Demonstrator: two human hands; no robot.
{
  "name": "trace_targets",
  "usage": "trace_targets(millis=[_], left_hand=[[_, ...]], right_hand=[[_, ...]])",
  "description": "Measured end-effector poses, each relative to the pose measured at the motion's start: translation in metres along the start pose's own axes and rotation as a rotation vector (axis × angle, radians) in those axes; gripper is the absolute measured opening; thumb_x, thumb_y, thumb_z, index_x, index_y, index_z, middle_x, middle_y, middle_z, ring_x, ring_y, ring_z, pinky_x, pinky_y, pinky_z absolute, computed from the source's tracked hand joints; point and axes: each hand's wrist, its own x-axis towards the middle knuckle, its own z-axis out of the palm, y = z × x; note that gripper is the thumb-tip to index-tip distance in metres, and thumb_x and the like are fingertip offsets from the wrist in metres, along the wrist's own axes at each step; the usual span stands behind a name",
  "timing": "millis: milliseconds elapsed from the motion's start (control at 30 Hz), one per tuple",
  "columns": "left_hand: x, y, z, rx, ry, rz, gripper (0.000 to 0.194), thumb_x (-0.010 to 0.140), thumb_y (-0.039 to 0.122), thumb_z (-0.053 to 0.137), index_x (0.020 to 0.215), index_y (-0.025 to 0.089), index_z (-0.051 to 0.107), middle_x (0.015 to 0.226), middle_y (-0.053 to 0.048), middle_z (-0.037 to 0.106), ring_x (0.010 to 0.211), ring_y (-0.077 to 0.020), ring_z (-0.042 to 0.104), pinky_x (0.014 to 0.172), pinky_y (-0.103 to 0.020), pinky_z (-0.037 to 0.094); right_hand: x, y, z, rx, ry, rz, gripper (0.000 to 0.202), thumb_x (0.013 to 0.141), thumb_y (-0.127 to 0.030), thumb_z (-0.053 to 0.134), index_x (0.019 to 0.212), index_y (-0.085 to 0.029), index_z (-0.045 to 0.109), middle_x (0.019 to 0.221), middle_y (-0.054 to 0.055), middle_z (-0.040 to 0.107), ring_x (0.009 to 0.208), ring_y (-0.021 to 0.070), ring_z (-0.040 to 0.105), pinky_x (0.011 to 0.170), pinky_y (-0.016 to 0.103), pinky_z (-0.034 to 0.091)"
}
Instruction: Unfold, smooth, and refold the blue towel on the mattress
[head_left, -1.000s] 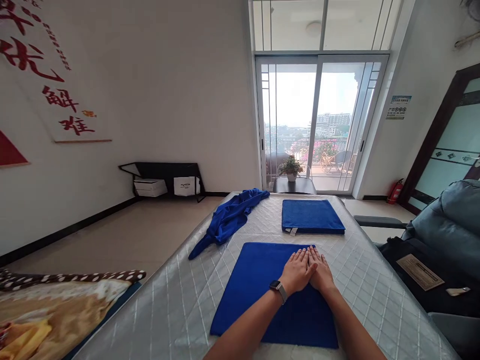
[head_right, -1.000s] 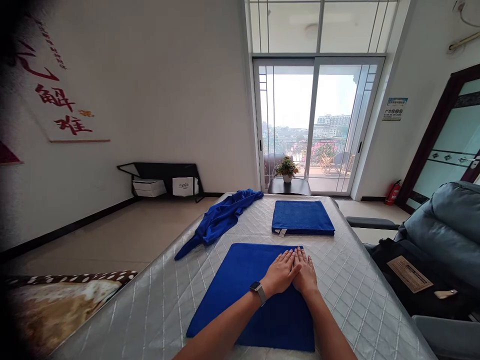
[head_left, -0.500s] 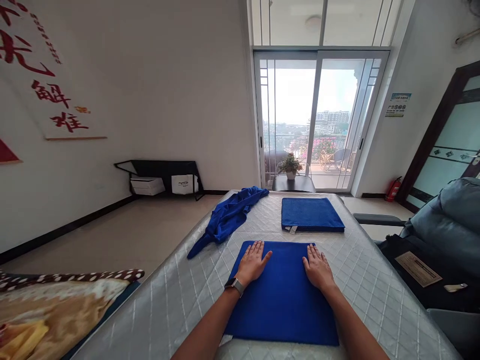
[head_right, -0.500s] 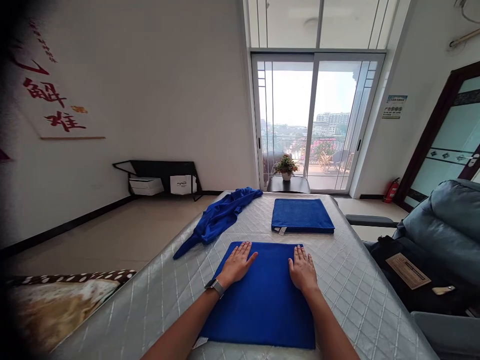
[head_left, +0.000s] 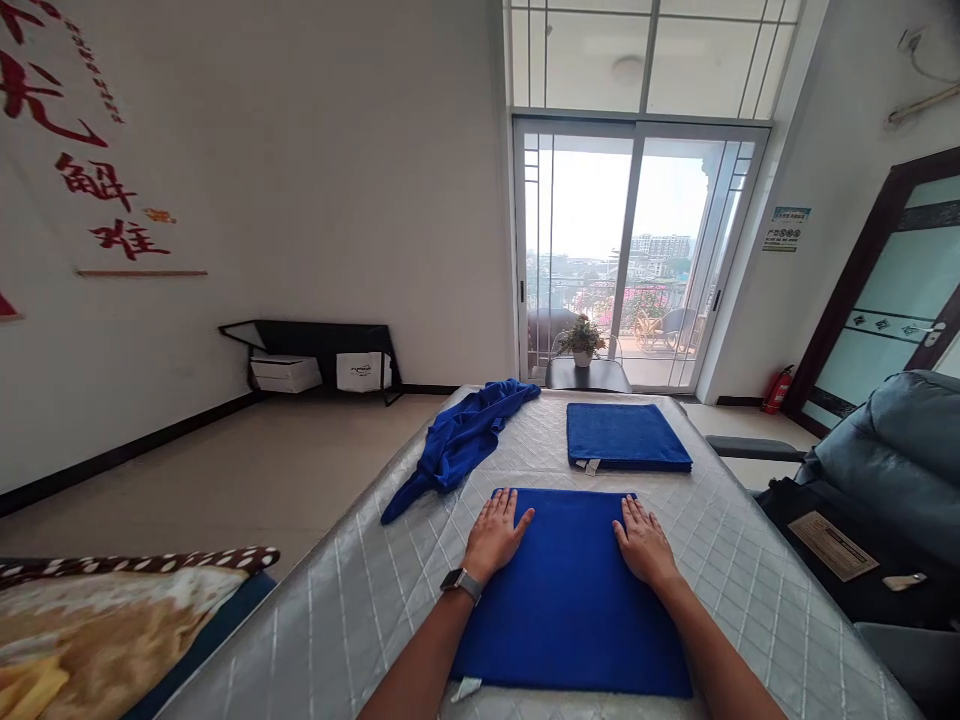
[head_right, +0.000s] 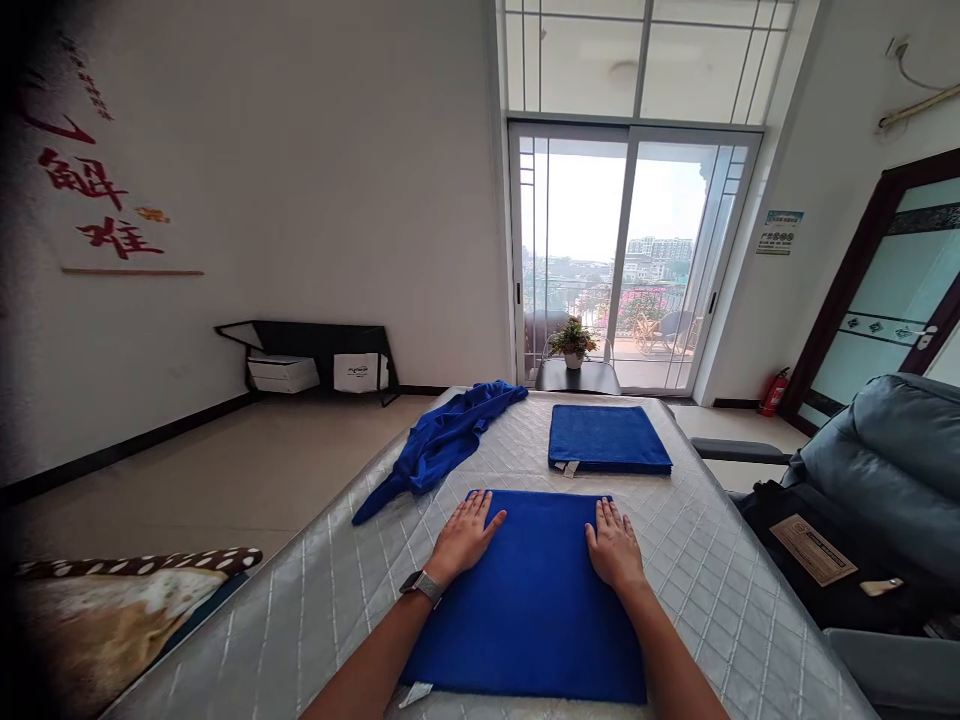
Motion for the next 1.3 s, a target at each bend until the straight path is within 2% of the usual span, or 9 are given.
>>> trace_targets(millis=[300,433,533,700,1033,1200,1300], left_hand=[[-0.003,-0.003,-0.009,-0.058,0.000,-0.023,0.075,0.100,0.061,0.019,0.150,0.011,0.041,0.158,-0.017,0.036,0.147,-0.0285,0.031,0.119,-0.044,0.027],[-0.005,0.000,-0.015,-0.062,-0.001,-0.028,0.074,0.100,0.061,0.019,0.150,0.011,0.041,0.158,-0.016,0.037,0.147,-0.0288,0.032,0.119,-0.044,0.027],[-0.006,0.000,-0.016,-0.061,-0.003,-0.027,0.074,0.100,0.060,0.021,0.150,0.010,0.041,0.158,-0.017,0.037,0.148,-0.0291,0.031,0.120,-0.044,0.027],[-0.005,-0.001,-0.014,-0.061,0.005,-0.023,0.073,0.100,0.060,0.021,0.150,0.010,0.042,0.158,-0.017,0.036,0.147,-0.0292,0.032,0.120,-0.044,0.027],[-0.003,-0.003,-0.005,-0.018,0.039,0.007,0.068,0.100,0.057,0.021,0.150,0.015,0.042,0.156,-0.013,0.042,0.146,-0.0286,0.034,0.118,-0.046,0.030],[0.000,-0.004,-0.003,0.009,-0.047,-0.007,0.076,0.099,0.063,0.018,0.153,0.013,0.035,0.160,-0.015,0.033,0.149,-0.0290,0.028,0.119,-0.047,0.026],[0.009,0.001,-0.009,0.065,-0.121,-0.073,0.085,0.096,0.068,0.017,0.152,0.007,0.035,0.158,-0.021,0.033,0.148,-0.0324,0.029,0.119,-0.049,0.024]], right_hand=[[0.000,-0.005,-0.008,-0.064,-0.039,0.022,0.068,0.099,-0.046,0.017,0.158,-0.011,0.018,0.165,0.007,0.018,0.152,0.0192,0.011,0.122,0.039,0.008],[0.006,-0.011,-0.015,-0.095,-0.050,0.011,0.067,0.099,-0.042,0.019,0.157,-0.008,0.022,0.164,0.011,0.021,0.152,0.0211,0.012,0.122,0.042,0.004],[0.011,-0.014,-0.018,-0.092,-0.043,0.000,0.067,0.099,-0.043,0.019,0.157,-0.008,0.022,0.164,0.010,0.020,0.152,0.0201,0.011,0.122,0.039,0.004],[0.015,-0.014,-0.010,-0.071,-0.031,0.016,0.067,0.100,-0.045,0.016,0.157,-0.009,0.020,0.165,0.007,0.016,0.152,0.0183,0.011,0.122,0.036,0.007],[0.016,-0.011,-0.002,-0.007,0.044,0.029,0.066,0.100,-0.043,0.021,0.157,-0.010,0.022,0.164,0.009,0.022,0.151,0.0192,0.014,0.122,0.037,0.008],[0.014,-0.010,-0.004,0.029,0.054,0.038,0.066,0.100,-0.043,0.021,0.157,-0.009,0.022,0.163,0.010,0.023,0.152,0.0195,0.014,0.122,0.037,0.008],[0.013,-0.010,-0.004,0.053,0.055,0.035,0.066,0.100,-0.043,0.021,0.157,-0.009,0.021,0.164,0.010,0.022,0.152,0.0196,0.014,0.122,0.037,0.008]])
